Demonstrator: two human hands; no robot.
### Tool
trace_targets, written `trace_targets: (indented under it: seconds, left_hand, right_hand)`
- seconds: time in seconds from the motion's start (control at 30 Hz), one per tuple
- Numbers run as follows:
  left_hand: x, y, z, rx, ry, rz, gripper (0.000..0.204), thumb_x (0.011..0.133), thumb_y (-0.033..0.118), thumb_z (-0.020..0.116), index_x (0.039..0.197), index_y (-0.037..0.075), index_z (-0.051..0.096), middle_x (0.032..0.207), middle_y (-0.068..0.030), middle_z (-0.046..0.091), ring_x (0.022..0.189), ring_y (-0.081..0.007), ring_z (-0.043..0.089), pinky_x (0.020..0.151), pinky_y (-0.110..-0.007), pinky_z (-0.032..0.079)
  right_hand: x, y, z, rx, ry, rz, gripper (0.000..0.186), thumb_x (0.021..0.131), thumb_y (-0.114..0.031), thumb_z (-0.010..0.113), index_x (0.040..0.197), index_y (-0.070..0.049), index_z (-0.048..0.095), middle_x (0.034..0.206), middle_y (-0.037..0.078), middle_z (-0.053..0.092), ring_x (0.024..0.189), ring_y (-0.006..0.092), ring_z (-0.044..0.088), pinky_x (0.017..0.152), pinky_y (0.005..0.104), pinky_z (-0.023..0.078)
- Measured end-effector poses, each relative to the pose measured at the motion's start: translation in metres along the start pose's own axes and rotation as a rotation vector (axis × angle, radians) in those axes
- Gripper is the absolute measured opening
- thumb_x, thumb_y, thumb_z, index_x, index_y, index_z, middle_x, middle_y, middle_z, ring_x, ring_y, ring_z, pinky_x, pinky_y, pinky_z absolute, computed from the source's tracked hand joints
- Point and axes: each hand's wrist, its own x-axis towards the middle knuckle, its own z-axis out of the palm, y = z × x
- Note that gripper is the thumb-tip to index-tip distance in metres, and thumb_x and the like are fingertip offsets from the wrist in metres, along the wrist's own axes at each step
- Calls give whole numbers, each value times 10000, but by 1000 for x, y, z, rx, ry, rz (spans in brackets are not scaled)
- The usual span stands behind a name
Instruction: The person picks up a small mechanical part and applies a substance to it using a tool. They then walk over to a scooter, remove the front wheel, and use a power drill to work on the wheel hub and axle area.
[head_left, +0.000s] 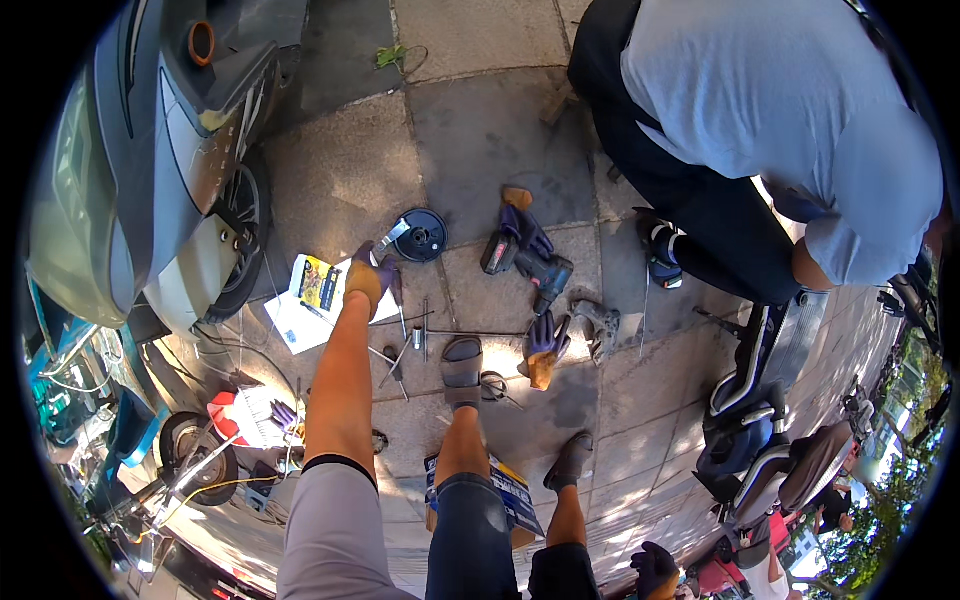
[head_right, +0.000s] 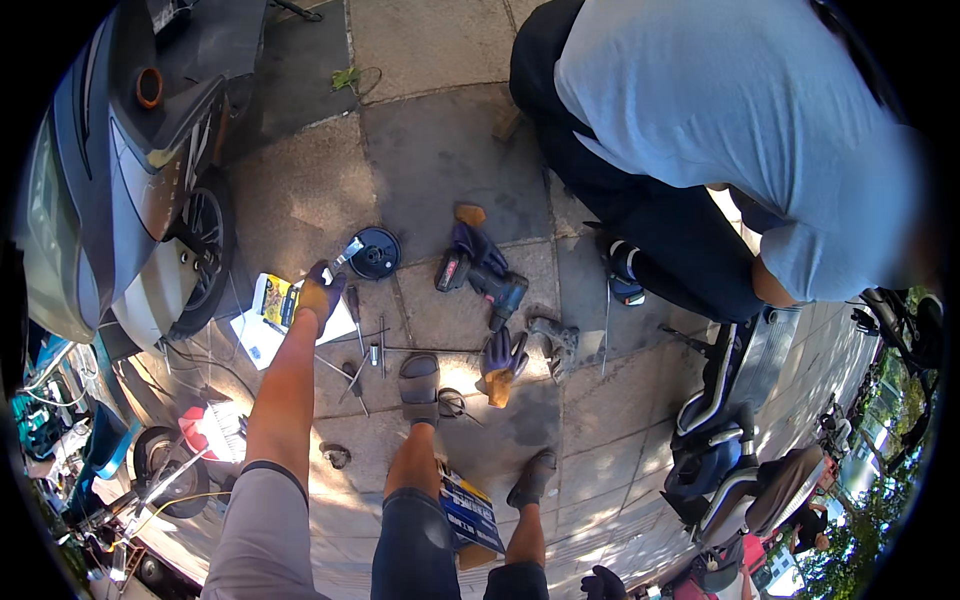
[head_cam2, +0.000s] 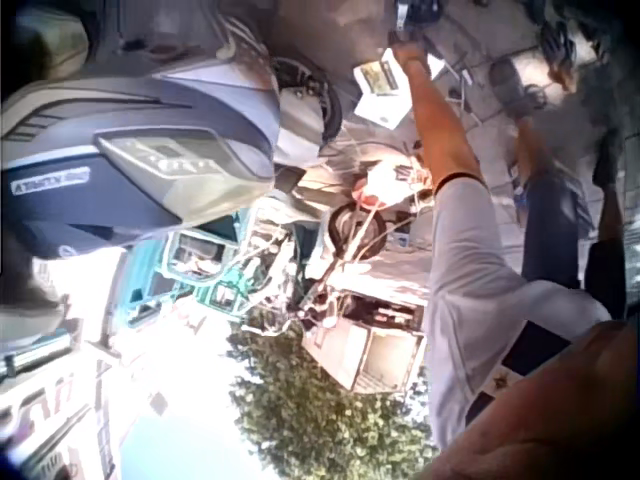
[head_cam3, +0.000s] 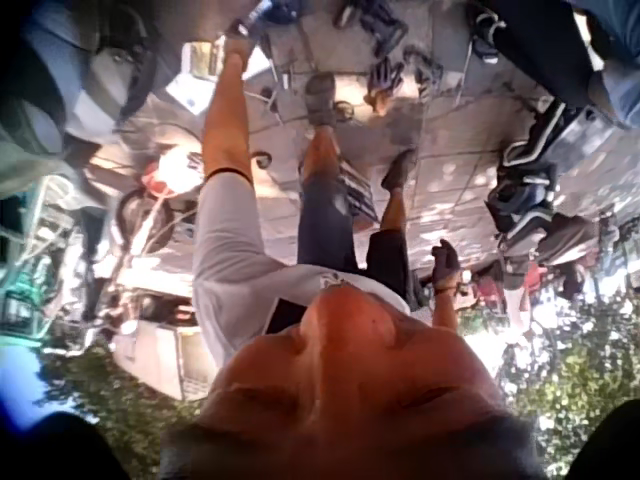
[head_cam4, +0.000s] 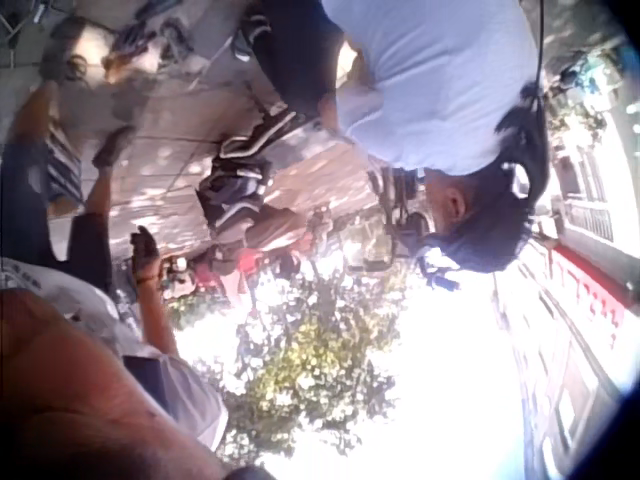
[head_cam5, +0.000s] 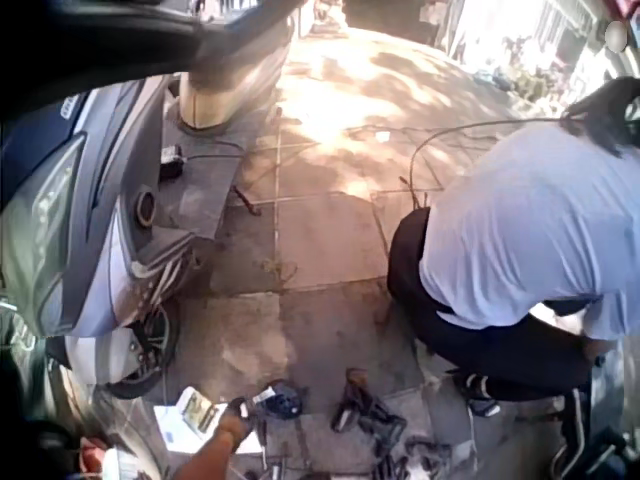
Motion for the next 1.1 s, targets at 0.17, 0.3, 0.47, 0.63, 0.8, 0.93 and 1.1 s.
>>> trace_targets:
  seconds: [0.17,0.3,0.47,0.63,0.8,0.93,1.1]
  left_hand:
    - [62,-5,28,-83,-31,-9,643,902,244,741,1469,39,516,1434,-267,578,1307,-413,579,1064,-404,481]
    - [72,-20,46,-162,-25,-237,400,916,202,740,1253,11,639,1030,-207,731,902,-353,702,750,-423,548]
    - [-7,13,46,-636,-87,-345,141,954,156,728,956,36,654,750,-56,640,555,-170,574,499,-329,474]
    - [-153,50,10,-613,-272,-245,118,959,90,713,994,10,633,787,-71,667,588,-148,620,532,-299,528]
    - [-364,138,-24,-644,-389,56,93,960,20,687,1032,-10,636,819,-65,675,634,-122,621,601,-263,515]
    - [-543,221,-28,-499,-391,467,144,913,18,748,1008,6,641,882,-87,689,751,-164,645,687,-301,512]
    - [-728,279,-7,-317,-261,1124,291,825,65,851,1046,17,668,1015,-134,682,901,-283,669,800,-376,529]
  right_hand:
    - [3,-28,32,68,-9,138,380,1055,-204,608,1378,-3,601,1058,84,733,892,128,674,750,243,548]
    - [1,-40,43,-10,-41,40,350,1081,-214,558,1361,-11,609,1070,86,728,885,145,677,730,290,555]
    - [-27,-47,50,120,3,12,367,1070,-168,561,1366,49,593,1101,122,727,948,179,691,890,313,564]
    - [-36,-50,61,269,79,6,314,1035,-147,602,1277,51,627,960,133,747,868,191,715,799,304,569]
    - [-44,-71,42,363,-138,-322,521,1012,-93,594,1491,23,425,1251,145,649,1128,200,649,991,326,515]
    - [-59,-72,18,528,-205,-504,688,959,-129,701,1538,6,353,1362,137,576,1212,214,589,1045,371,503]
    - [-118,-30,-70,1058,-313,-635,649,997,-210,682,1525,1,369,1336,104,581,1204,173,571,1052,331,481]
